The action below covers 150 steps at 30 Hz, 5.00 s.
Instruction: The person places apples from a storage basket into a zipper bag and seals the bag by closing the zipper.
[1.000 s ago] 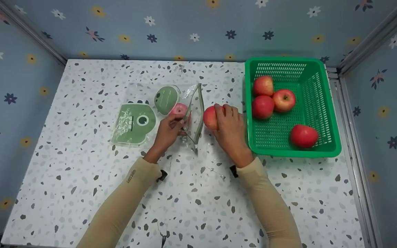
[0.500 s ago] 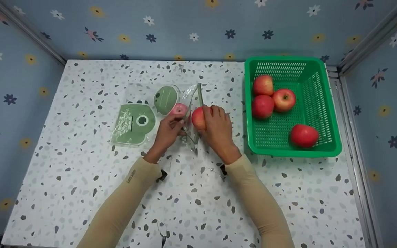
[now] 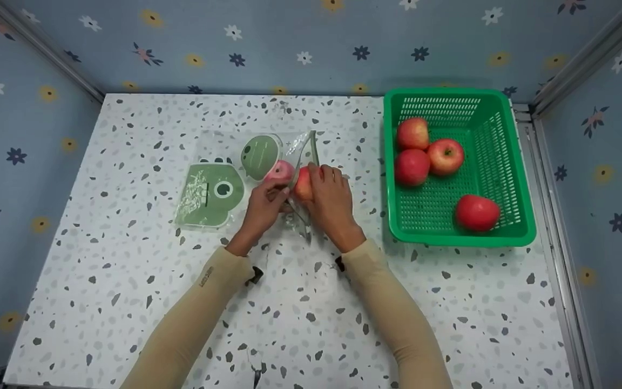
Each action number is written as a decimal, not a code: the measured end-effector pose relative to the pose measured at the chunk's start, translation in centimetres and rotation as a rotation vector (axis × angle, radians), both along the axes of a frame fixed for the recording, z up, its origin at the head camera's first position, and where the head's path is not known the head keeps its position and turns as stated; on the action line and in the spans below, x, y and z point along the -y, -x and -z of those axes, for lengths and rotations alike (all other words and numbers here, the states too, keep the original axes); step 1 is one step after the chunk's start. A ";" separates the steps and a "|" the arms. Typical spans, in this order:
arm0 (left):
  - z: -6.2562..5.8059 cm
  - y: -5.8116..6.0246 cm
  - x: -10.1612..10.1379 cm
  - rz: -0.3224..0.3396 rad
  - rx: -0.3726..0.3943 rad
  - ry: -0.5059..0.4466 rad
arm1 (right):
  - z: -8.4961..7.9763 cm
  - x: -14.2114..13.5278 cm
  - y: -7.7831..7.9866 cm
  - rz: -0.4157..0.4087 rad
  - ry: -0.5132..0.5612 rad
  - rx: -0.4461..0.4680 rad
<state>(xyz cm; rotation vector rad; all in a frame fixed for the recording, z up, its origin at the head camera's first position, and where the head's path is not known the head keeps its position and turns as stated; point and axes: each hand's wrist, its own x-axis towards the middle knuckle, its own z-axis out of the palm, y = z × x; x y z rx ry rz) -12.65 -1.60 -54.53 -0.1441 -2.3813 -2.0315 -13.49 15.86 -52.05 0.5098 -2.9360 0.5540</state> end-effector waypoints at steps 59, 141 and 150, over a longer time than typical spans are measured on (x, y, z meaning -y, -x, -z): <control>-0.7 0.4 0.6 0.049 0.029 -0.055 | 3.7 3.3 3.5 0.172 0.170 -0.020; -0.2 0.1 0.7 0.014 0.083 -0.144 | -3.5 -21.8 -3.7 0.582 0.131 -0.061; -0.3 -0.2 0.8 0.023 0.085 -0.159 | -3.3 -23.8 -4.0 0.669 0.077 0.090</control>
